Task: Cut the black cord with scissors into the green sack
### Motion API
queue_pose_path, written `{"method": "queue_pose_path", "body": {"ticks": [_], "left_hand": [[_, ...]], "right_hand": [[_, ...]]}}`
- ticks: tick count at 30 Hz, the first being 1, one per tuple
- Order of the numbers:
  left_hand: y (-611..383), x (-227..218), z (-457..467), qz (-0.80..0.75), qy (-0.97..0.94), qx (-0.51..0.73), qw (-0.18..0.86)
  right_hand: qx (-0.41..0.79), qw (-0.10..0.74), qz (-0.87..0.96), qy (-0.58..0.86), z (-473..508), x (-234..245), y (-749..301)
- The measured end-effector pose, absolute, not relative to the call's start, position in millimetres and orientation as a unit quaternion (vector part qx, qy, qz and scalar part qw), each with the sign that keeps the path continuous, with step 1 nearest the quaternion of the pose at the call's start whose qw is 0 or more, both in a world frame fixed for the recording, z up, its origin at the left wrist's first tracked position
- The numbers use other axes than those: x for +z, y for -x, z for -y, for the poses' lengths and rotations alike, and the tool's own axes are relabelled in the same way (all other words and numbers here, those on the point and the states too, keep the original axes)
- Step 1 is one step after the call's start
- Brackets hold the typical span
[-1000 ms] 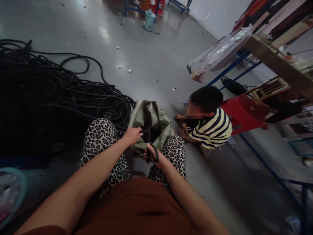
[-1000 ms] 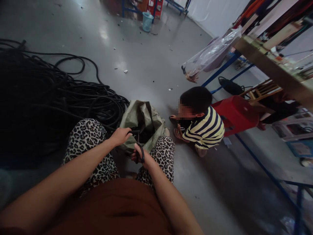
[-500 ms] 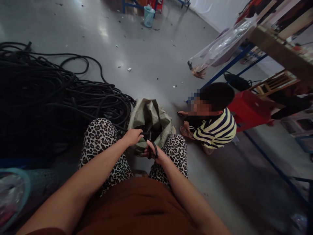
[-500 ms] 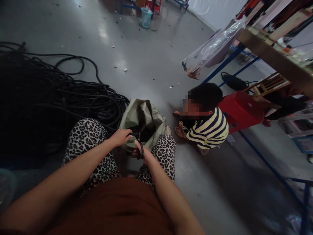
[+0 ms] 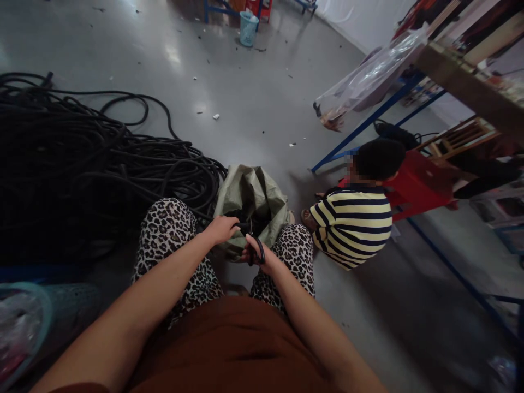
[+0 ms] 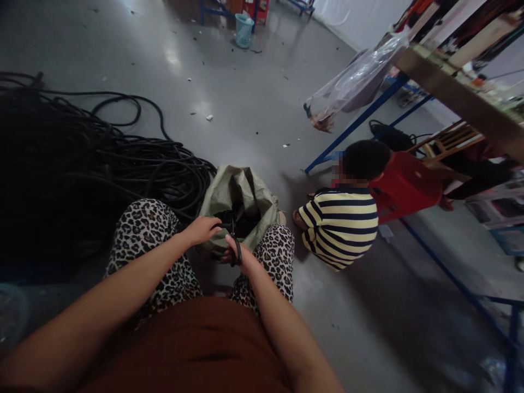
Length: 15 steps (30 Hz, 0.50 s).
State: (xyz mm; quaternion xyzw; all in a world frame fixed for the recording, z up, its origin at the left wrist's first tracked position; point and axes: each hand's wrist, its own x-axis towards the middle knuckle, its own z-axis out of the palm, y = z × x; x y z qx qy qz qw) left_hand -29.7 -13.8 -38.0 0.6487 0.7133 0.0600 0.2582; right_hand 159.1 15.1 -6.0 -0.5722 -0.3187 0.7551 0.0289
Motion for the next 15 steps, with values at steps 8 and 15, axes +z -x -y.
{"method": "queue_pose_path", "body": {"ticks": [8,15], "left_hand": [[30,-36,13,-0.710,-0.654,0.043,0.259],[30,-32,13,-0.712,-0.654,0.035,0.253]], "right_hand": [[0.760,0.032,0.330,0.559,-16,-13,-161],[0.765,0.031,0.326,0.555,-17,-17,-160]]}}
